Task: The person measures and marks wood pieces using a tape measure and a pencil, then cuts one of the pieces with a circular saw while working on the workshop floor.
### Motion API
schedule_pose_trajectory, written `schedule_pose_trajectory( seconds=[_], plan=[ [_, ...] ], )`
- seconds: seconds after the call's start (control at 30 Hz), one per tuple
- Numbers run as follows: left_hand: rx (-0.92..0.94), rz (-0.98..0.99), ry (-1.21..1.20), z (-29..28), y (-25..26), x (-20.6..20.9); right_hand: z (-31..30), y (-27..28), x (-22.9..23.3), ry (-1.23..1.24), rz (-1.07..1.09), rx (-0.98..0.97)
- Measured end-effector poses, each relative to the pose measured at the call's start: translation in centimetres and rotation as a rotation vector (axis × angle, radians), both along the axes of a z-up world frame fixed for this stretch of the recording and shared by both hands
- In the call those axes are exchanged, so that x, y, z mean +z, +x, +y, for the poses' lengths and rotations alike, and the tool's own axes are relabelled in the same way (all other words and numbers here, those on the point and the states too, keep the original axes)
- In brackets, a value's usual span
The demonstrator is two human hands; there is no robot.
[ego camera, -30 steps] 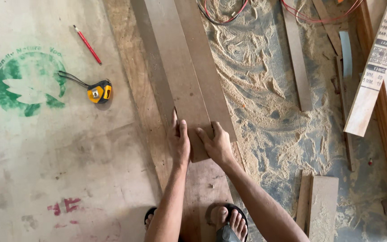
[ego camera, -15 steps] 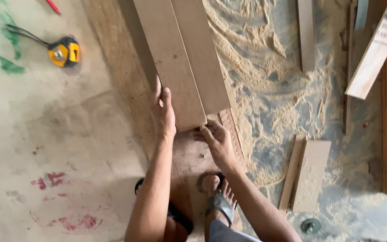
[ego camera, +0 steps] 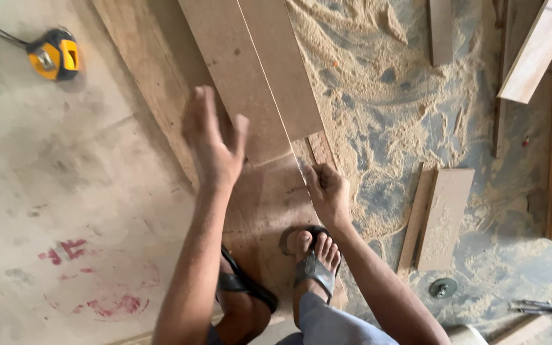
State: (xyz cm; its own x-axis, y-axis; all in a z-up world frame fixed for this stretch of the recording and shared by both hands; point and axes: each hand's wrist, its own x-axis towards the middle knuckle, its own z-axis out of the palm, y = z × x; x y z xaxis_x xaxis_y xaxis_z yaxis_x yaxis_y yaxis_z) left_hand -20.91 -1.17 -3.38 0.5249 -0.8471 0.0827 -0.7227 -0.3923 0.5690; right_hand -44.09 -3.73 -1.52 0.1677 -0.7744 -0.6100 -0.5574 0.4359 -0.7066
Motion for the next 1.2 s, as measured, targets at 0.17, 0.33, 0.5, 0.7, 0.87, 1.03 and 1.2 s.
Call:
schedule_pose_trajectory(
  seconds=[0.17,0.33,0.5,0.7,0.87,1.03,1.2],
  plan=[
    [-0.305,-0.062,0.056,2.5,-1.9,-1.2,-0.8,1.6,-1.0,-0.060,-0.332,-0.082],
    [-0.279,0.017,0.129,3.6,-2.1,-1.9,-1.7,3.2,-0.5,0.076,-0.291,-0.165],
    [-0.257,0.007,0.154,3.5,-2.3,-2.6,-2.0,3.3,-0.5,0.079,-0.419,-0.219],
    [-0.239,-0.015,0.082,3.2,-2.2,-3.2,-1.7,3.7,-0.8,0.067,-0.395,-0.250],
    [-0.255,-0.032,0.084,3.3,-2.4,-3.1,-1.6,3.3,-1.0,0.092,-0.446,-0.275],
    [-0.255,-0.054,0.105,2.9,-2.1,-2.7,-1.8,3.4,-1.0,0.096,-0.459,-0.265],
    [-0.209,-0.013,0.020,2.1,-2.4,-0.8,-1.6,2.9,-1.4,0.027,-0.343,-0.183]
  ],
)
